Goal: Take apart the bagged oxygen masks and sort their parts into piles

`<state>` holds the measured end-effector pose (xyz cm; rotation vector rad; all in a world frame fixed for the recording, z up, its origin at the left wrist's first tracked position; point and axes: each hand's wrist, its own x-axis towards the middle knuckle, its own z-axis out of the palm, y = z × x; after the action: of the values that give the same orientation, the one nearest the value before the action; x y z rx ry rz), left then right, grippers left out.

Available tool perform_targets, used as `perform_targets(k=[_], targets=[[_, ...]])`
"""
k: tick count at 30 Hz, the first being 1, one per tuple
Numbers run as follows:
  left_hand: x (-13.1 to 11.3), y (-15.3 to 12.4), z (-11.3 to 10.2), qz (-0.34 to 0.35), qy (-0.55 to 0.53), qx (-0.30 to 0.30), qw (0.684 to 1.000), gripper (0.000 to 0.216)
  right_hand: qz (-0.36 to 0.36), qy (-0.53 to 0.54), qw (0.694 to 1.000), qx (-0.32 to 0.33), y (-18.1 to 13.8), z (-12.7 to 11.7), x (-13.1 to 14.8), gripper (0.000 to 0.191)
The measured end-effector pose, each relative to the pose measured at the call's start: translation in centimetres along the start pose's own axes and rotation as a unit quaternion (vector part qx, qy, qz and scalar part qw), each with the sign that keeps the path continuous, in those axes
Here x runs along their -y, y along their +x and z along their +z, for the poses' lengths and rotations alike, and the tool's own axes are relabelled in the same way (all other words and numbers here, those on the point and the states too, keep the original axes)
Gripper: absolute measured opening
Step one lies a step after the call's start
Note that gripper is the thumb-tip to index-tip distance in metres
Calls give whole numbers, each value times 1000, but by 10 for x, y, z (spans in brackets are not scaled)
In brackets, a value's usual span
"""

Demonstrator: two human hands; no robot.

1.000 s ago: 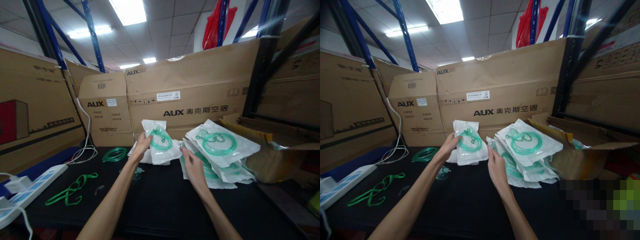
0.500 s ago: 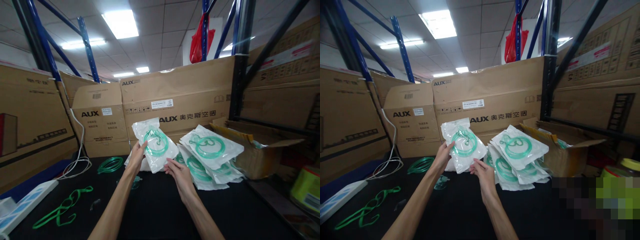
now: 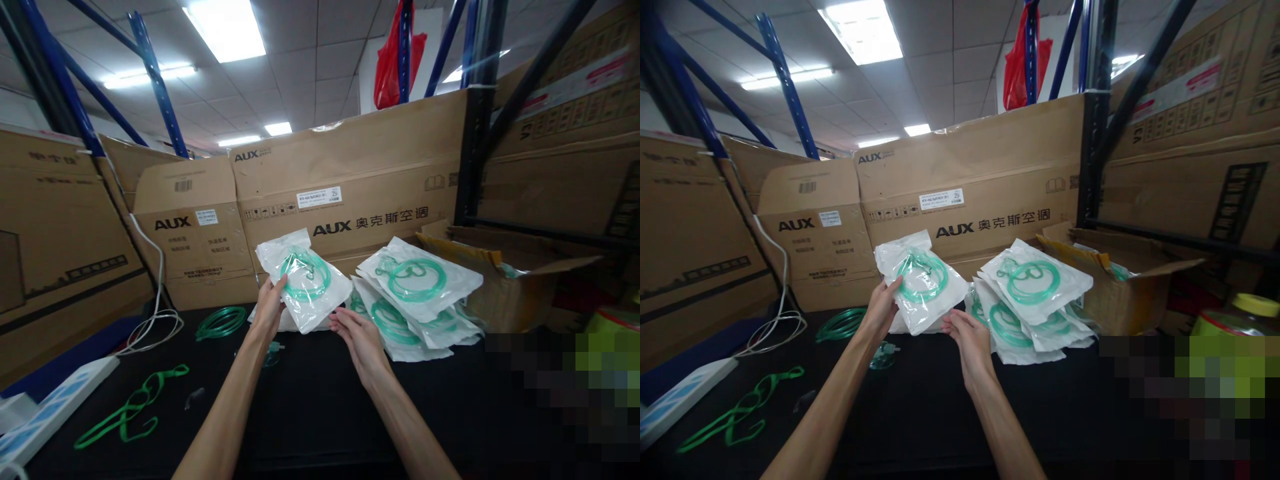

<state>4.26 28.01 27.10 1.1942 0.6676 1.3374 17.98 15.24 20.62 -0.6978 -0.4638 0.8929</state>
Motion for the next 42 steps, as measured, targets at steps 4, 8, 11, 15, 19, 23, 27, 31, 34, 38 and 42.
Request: perform_targets(k=[4, 8, 11, 15, 19, 23, 27, 31, 34, 38, 42], targets=[[2, -2, 1, -1, 4, -3, 1000, 35, -4, 8, 1000, 6, -2, 2, 1, 36], [6, -2, -1, 1, 7, -6, 1000, 34, -15, 9, 1000, 8, -6, 5, 5, 35], [9, -1, -3, 2, 9, -5, 1000, 36, -20, 9, 1000, 12, -7, 6, 7, 37], [12, -2, -4, 4, 3, 10, 1000, 41, -33, 16, 999, 0, -5, 5, 6, 39], [14, -7, 0, -1, -19, 30, 999, 42, -38, 26, 999, -11, -2, 7, 1, 44], [20, -13, 6, -15, -26, 47, 998, 43, -29, 44, 999, 2, 5, 15, -5, 50], [23, -17, 5, -52, -5, 70, 996, 48, -16, 60, 998, 33, 16, 23, -6, 48], [16, -15, -10, -106, 39, 83, 990, 56, 6, 64, 996, 57, 21, 21, 1, 55], [9, -9, -22, -137, 70, 62, 986, 49, 26, 57, 996, 63, 20, 16, 7, 54], [8, -2, -31, -128, 88, -7, 988, 39, 45, 49, 997, 44, 14, 10, 10, 48], [11, 5, -41, -89, 93, -93, 987, 25, 42, 30, 999, -9, -1, -8, 18, 41]])
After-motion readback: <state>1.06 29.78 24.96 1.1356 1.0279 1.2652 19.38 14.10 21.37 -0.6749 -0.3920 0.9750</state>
